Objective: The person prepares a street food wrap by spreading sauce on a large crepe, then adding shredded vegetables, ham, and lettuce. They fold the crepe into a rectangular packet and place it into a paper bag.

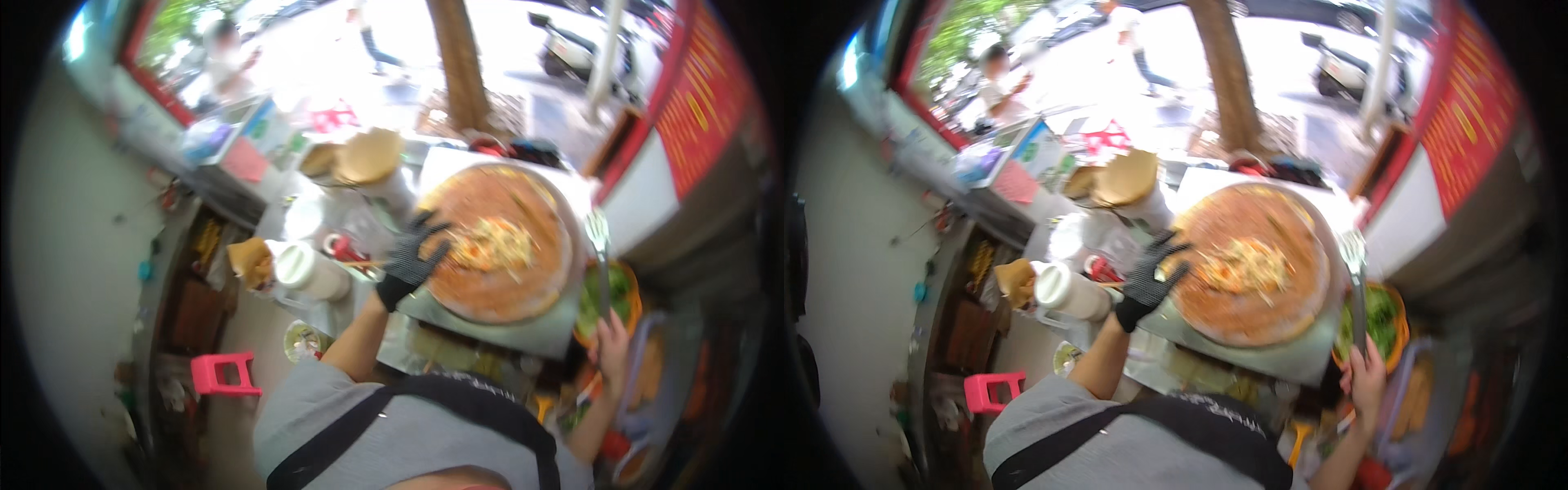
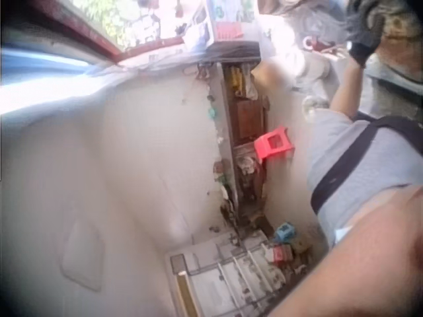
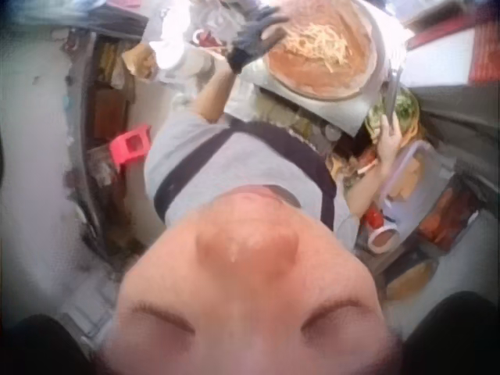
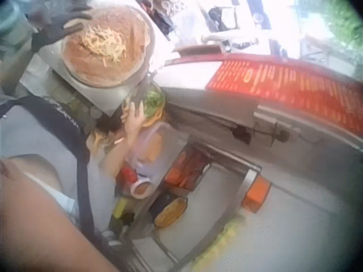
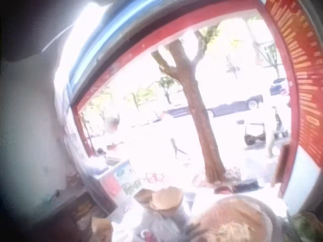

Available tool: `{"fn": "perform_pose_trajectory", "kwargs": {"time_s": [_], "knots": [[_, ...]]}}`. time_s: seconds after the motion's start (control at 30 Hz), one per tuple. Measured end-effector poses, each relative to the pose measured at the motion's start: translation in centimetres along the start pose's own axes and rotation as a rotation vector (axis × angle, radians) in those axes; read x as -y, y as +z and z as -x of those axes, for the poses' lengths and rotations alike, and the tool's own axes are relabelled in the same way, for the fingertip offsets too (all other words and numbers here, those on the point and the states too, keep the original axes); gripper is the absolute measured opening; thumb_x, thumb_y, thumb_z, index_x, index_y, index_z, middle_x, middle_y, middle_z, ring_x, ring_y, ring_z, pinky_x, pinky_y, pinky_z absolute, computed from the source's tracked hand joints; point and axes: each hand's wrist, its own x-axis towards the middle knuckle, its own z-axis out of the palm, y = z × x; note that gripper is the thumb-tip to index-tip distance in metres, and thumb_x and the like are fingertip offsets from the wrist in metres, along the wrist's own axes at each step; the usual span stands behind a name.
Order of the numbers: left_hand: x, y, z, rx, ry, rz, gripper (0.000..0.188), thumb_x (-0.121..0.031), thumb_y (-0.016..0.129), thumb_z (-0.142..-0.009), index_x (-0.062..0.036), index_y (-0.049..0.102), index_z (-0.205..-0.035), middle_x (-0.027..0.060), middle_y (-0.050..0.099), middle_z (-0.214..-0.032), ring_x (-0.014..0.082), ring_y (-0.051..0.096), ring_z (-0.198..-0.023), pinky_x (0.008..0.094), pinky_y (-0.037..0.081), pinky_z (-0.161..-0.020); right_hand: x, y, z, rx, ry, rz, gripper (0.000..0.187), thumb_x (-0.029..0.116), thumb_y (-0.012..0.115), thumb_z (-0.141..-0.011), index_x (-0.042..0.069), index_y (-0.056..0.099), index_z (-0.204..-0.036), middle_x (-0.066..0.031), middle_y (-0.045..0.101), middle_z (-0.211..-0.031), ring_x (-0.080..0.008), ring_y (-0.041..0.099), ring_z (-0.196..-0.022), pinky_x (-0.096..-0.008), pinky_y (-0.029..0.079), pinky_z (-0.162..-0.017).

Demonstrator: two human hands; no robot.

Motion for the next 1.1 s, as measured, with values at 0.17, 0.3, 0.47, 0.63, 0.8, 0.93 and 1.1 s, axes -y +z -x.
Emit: {"fn": "perform_pose_trajectory", "kwargs": {"time_s": [0.17,0.3,0.47,0.63,0.8,0.93,1.1], "knots": [[-0.6,-0.7,3.0,-0.094,-0.100,0.111,0.031,-0.020,0.064,-0.085,-0.0085,0.063,-0.114,0.0192,0.050,-0.130,0.0332,0.046,-0.122,0.0404,0.036,-0.101,-0.9,-0.5,3.8,-0.115,0.050,-0.111,0.042,0.023,0.054,-0.093,0.006,0.046,-0.130,-0.0013,0.055,-0.066,-0.0051,0.048,-0.041,-0.0178,0.035,-0.035],[-2.7,-0.4,1.9,-0.029,0.017,0.037,0.028,-0.017,0.064,-0.085,-0.0080,0.063,-0.112,0.0191,0.051,-0.128,0.0344,0.046,-0.120,0.0426,0.035,-0.101,-2.1,-1.6,7.8,-0.209,0.030,-0.163,0.040,0.024,0.054,-0.093,0.005,0.048,-0.128,-0.0008,0.056,-0.067,-0.0049,0.048,-0.042,-0.0179,0.036,-0.036],[-3.8,0.6,1.4,0.006,0.106,0.067,0.028,-0.009,0.059,-0.087,-0.0039,0.060,-0.115,0.0196,0.046,-0.133,0.0327,0.043,-0.125,0.0388,0.033,-0.104,-2.7,-1.7,11.2,-0.326,-0.038,-0.206,0.037,0.024,0.055,-0.093,0.005,0.050,-0.125,-0.0004,0.055,-0.067,-0.0047,0.048,-0.043,-0.0184,0.038,-0.037],[-6.4,3.6,1.8,0.126,0.140,0.032,0.028,-0.013,0.058,-0.089,-0.0047,0.060,-0.115,0.0189,0.044,-0.136,0.0312,0.042,-0.126,0.0392,0.032,-0.104,-1.5,-4.3,13.3,-0.536,-0.252,-0.227,0.029,0.024,0.054,-0.093,0.007,0.055,-0.116,0.0005,0.054,-0.068,-0.0039,0.048,-0.044,-0.0179,0.038,-0.039],[-7.9,4.4,0.9,0.158,0.250,0.097,0.029,-0.015,0.060,-0.089,-0.0022,0.060,-0.115,0.0194,0.044,-0.136,0.0309,0.042,-0.126,0.0386,0.032,-0.104,-1.2,-8.6,17.3,-0.929,-0.246,-0.285,0.031,0.024,0.055,-0.091,0.003,0.057,-0.115,-0.0020,0.055,-0.067,-0.0075,0.050,-0.044,-0.0213,0.040,-0.038],[-8.3,4.9,0.7,0.145,0.307,0.084,0.029,-0.013,0.059,-0.088,-0.0021,0.059,-0.116,0.0188,0.045,-0.136,0.0303,0.042,-0.125,0.0384,0.032,-0.104,-0.6,-12.4,19.7,-1.078,-0.111,-0.118,0.033,0.027,0.056,-0.091,0.003,0.056,-0.114,-0.0038,0.057,-0.069,-0.0091,0.051,-0.045,-0.0223,0.040,-0.039],[-8.3,5.3,1.4,0.125,0.271,0.090,0.029,-0.012,0.059,-0.088,-0.0027,0.059,-0.115,0.0182,0.045,-0.135,0.0301,0.042,-0.125,0.0384,0.032,-0.104,-0.8,-18.0,19.7,-0.987,-0.046,-0.357,0.026,0.029,0.055,-0.090,0.005,0.057,-0.099,-0.0039,0.059,-0.070,-0.0122,0.054,-0.048,-0.0248,0.042,-0.041]]}}
